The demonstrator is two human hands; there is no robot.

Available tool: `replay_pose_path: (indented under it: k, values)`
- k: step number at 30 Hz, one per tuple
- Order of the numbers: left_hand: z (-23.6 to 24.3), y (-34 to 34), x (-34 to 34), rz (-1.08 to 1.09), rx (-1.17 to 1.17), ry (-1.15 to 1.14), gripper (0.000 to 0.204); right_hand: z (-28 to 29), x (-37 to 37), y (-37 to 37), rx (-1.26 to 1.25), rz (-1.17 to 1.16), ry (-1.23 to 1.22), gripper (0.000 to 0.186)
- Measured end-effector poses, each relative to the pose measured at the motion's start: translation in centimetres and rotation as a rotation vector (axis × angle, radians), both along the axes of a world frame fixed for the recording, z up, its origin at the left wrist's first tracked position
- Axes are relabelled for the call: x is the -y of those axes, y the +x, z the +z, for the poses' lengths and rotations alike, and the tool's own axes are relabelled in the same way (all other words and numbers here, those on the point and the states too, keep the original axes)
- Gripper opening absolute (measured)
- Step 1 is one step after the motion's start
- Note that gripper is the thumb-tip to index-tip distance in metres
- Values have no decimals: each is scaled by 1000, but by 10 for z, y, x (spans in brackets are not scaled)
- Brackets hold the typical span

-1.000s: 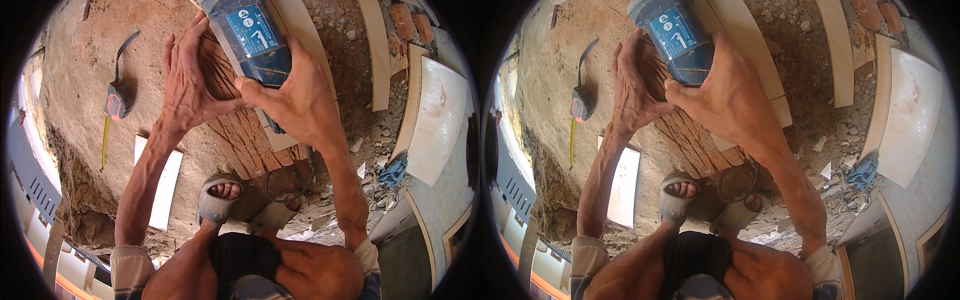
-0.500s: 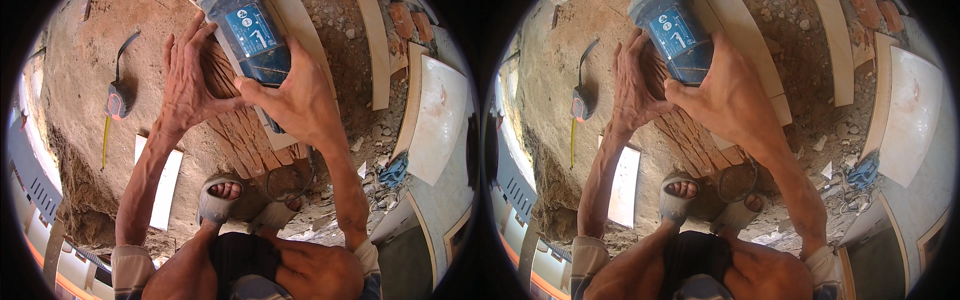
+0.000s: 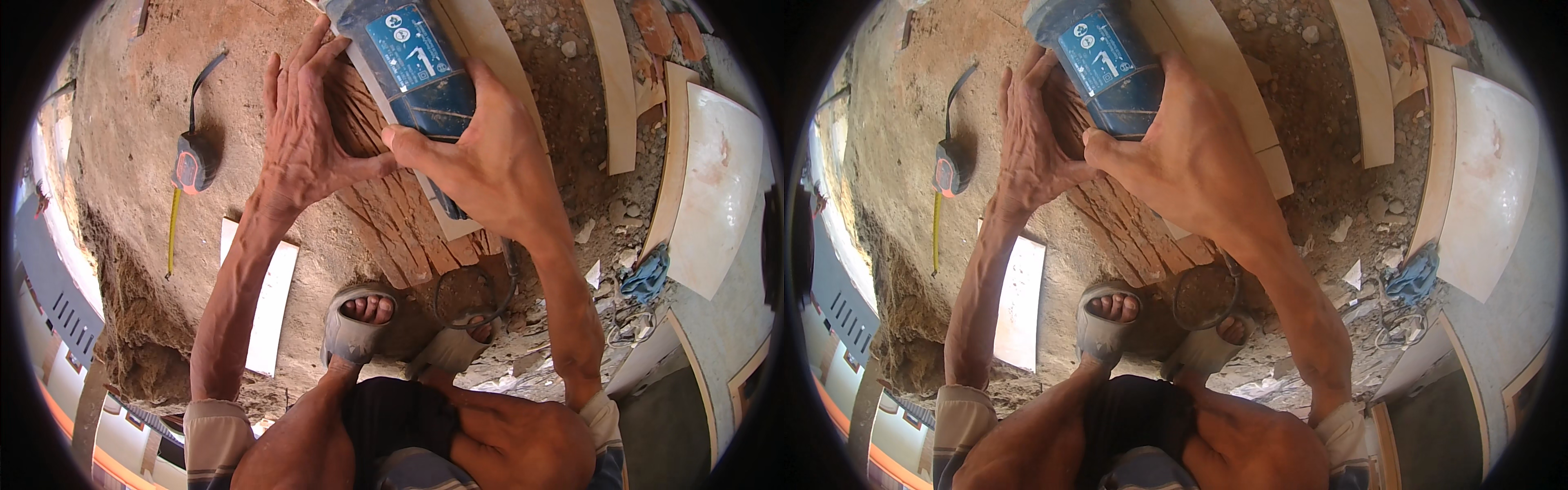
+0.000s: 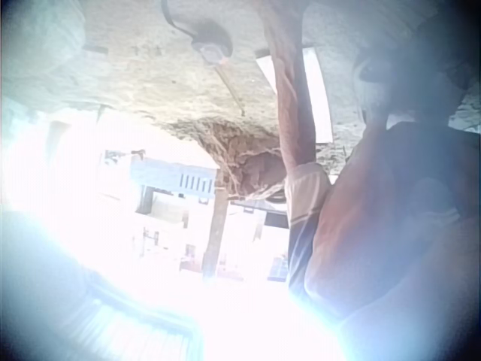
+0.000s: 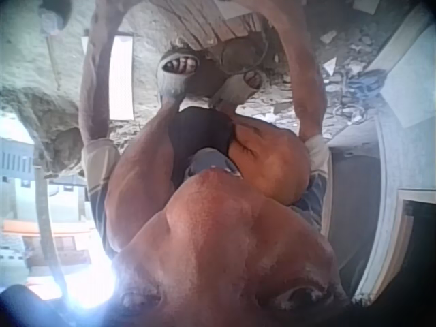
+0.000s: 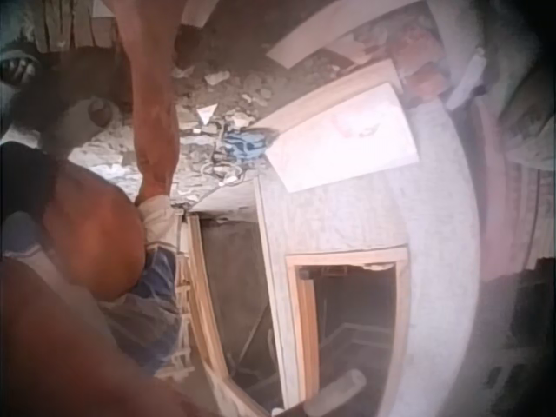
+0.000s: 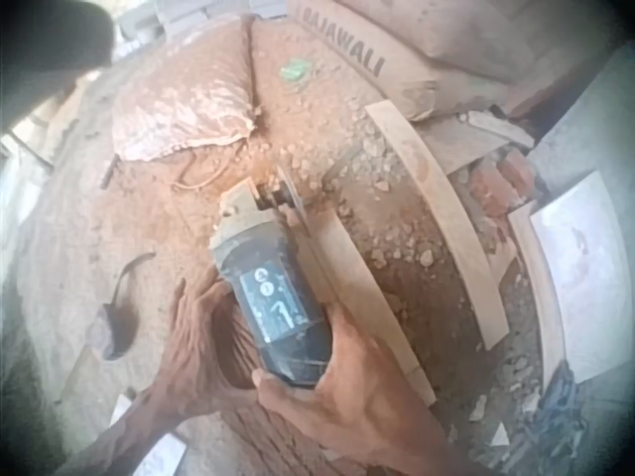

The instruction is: The person uses a hand-held grinder to cut a line into a ceramic tile piece on a wooden block, then picks up the tile and carries it through a renovation site.

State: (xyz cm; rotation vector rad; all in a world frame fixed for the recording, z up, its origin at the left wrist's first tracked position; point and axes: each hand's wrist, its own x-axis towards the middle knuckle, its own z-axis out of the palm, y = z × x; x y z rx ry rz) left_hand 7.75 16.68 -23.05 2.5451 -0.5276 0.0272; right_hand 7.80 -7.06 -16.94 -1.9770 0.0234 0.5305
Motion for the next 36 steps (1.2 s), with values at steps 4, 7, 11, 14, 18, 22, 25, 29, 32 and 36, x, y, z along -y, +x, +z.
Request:
replay_pose_path:
  k: [4,7,11,14,18,22,25,29,32,36]
  values:
    - [3,-2,2,-17,-18,52,142,-2,1,-3,-29,-7,37,60]
    - [7,-3,5,-13,-37,75,142,1,3,-4,-53,-8,38,61]
    - [11,-3,8,-15,-50,85,144,2,5,-7,-42,-8,11,61]
    - [10,-3,4,-15,-62,115,147,4,7,-8,-32,-1,15,60]
    - [11,-3,3,-5,-73,103,147,8,7,-9,-44,-13,16,59]
    - [11,-3,4,-14,-75,109,147,9,8,-11,-71,-25,23,58]
    - [11,-3,3,-16,-70,119,147,10,9,-12,-79,-25,19,58]
    - [11,-2,2,-18,-70,123,148,10,12,-14,-66,-7,13,60]
    - [11,-3,2,-18,-70,127,148,11,11,-15,-108,-25,25,61]
    - [9,-3,3,-21,-70,131,148,9,13,-18,-111,-33,69,61]
